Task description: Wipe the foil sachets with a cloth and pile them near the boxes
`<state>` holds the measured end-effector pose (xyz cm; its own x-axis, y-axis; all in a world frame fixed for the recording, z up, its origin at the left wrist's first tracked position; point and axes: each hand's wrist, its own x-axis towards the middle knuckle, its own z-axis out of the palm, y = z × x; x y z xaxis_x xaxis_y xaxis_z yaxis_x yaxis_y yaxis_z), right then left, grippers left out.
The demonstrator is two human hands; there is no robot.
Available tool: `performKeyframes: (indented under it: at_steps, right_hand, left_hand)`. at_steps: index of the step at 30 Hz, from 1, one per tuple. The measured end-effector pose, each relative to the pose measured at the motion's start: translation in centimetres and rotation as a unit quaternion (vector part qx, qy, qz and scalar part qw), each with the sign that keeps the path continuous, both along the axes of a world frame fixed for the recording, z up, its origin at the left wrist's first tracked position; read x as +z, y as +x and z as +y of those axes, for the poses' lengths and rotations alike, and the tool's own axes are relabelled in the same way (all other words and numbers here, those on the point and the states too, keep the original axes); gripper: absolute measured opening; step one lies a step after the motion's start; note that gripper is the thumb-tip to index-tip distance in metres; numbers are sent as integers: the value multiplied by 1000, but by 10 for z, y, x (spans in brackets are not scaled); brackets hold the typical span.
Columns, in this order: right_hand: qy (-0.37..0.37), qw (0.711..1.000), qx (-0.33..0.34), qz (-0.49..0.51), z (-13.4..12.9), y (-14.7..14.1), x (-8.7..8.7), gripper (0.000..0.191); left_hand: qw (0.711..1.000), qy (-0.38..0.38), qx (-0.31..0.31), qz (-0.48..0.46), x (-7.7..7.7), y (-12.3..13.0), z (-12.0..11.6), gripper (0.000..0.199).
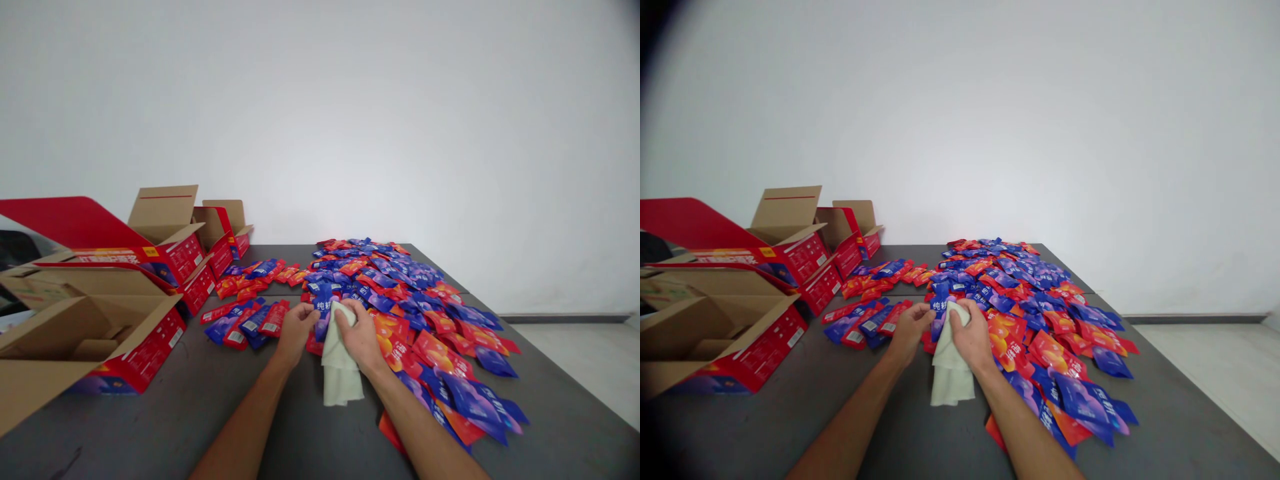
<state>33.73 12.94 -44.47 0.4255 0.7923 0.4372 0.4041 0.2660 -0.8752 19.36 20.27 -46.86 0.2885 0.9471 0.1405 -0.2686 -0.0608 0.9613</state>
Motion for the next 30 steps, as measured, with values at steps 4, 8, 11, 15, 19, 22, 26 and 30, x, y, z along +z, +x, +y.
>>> performKeyframes:
  at_steps: [4,8,11,15,19,22,26,30]
  right_hand:
    - [2,1000,-14,-21,0,3,2,20]
    - [11,996,23,-89,-3,-3,-2,22]
    - [46,984,81,-152,-4,-13,-10,20]
    - [60,977,89,-184,-2,-17,-17,19]
    - [77,983,21,-167,3,-5,-16,22]
    - [91,983,-9,-160,2,1,-14,23]
    - [69,976,80,-189,-3,-8,-15,25]
    - [43,966,138,-214,-7,-19,-17,28]
  left_hand:
    - [997,13,65,35,-2,-1,5,31]
    - [998,-8,68,-16,-1,1,3,36]
    - [995,-39,53,-78,1,3,0,33]
    - [987,-74,-13,-139,7,5,-4,34]
    - [967,-135,-137,-170,22,7,-16,43]
    - [954,-176,-173,-168,31,9,-25,43]
    - [960,-170,-133,-176,29,9,-25,43]
    - [971,-174,-80,-144,16,8,-16,49]
